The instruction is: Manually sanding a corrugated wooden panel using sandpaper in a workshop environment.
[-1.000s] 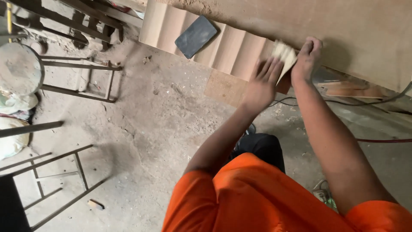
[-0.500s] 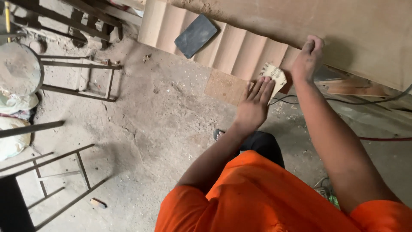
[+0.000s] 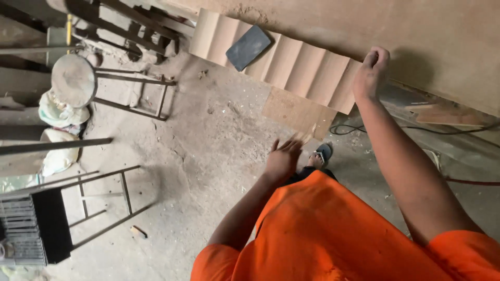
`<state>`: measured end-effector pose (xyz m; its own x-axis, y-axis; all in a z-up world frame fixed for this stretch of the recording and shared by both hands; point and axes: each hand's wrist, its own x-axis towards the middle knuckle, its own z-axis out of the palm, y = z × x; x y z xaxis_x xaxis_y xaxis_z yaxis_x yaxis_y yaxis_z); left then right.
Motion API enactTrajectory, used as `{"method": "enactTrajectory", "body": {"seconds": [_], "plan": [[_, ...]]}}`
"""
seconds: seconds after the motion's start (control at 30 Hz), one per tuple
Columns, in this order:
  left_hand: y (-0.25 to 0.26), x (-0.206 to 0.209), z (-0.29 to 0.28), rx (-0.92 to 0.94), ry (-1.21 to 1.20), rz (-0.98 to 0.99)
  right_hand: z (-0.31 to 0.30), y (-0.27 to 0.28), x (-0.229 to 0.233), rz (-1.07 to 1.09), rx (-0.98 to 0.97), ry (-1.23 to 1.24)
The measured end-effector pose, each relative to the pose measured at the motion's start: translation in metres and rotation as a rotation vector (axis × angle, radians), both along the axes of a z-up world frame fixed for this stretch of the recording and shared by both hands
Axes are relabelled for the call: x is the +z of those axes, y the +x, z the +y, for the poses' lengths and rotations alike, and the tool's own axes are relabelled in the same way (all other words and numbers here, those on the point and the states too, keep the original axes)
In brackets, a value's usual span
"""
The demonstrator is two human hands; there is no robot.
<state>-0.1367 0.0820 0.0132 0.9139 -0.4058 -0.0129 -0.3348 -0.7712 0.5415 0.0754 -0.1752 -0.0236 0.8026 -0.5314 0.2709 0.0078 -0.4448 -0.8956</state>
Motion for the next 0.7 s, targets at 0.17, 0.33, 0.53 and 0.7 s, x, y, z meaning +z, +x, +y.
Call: {"method": "enactTrajectory", "body": {"seconds": [0.17,0.33,0.53,0.7], "plan": [[-0.005,0.087,0.025,0.429,-0.528,0.585,0.02,-0.05,0.072,-0.254,0.136,-0.444],[0.038,0.068,0.026,0.204,-0.884,0.461,0.041,-0.136,0.158,0.576,1.186,0.469],[0.147,0.016,0.059,0.013,-0.209,-0.077,0.083,-0.175,0.095,0.49,0.513,0.49],[0.251,0.041,0.082,0.065,0.099,-0.4,0.13,-0.101,0.078,0.308,0.208,-0.676]]}}
